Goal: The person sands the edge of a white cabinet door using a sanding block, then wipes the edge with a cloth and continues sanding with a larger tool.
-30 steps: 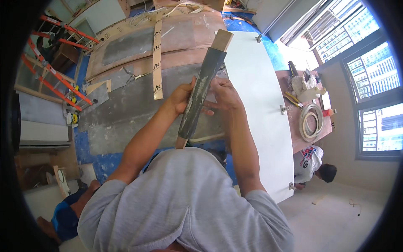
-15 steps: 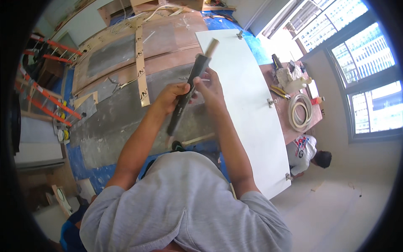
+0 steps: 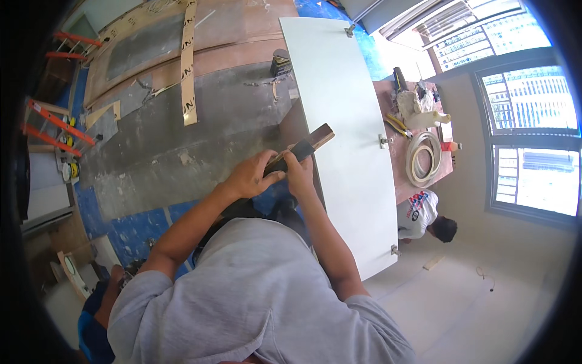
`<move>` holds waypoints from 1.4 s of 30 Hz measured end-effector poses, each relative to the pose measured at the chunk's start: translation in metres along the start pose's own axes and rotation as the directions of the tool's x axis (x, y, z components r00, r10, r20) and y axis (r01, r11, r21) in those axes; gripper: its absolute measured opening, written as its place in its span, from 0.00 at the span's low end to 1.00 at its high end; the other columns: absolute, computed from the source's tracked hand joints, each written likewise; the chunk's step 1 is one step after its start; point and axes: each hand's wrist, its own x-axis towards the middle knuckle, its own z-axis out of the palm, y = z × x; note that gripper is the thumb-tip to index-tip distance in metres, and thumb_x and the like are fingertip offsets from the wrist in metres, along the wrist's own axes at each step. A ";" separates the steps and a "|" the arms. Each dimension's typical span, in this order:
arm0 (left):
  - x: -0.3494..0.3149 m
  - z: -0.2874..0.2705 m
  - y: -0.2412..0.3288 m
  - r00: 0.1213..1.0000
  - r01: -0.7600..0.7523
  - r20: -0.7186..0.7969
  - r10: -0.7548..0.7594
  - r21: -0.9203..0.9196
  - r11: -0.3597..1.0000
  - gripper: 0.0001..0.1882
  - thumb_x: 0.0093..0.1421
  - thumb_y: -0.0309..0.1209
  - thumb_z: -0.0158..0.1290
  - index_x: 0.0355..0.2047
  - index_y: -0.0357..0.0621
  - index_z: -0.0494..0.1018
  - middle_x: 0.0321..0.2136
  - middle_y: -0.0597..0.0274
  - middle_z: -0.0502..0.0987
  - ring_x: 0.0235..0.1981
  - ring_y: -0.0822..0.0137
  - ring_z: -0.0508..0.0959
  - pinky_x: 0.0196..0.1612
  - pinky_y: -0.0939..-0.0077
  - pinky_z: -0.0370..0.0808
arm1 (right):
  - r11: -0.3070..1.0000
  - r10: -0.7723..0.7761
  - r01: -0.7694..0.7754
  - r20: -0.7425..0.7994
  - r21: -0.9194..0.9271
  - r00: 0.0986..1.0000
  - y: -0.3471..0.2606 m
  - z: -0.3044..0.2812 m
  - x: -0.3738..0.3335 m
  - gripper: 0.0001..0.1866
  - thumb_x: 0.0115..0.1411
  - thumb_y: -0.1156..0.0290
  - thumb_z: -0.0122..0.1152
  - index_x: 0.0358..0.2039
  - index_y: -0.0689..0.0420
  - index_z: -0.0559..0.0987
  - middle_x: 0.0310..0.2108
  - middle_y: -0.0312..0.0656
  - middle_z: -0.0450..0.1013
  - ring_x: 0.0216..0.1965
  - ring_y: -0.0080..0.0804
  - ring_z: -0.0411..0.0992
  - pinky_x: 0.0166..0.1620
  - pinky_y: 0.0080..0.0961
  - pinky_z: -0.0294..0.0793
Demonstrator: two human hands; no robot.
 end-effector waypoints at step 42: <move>0.176 -0.064 -0.074 0.881 -0.249 -0.361 0.306 0.194 0.949 0.26 0.73 0.40 0.53 0.66 0.38 0.69 0.33 0.55 0.71 0.33 0.58 0.73 0.39 0.64 0.72 | 0.143 -0.080 0.201 0.191 -0.969 0.978 -0.153 -0.143 0.064 0.58 0.44 0.86 0.55 0.78 0.49 0.47 0.78 0.53 0.44 0.75 0.63 0.51 0.71 0.60 0.57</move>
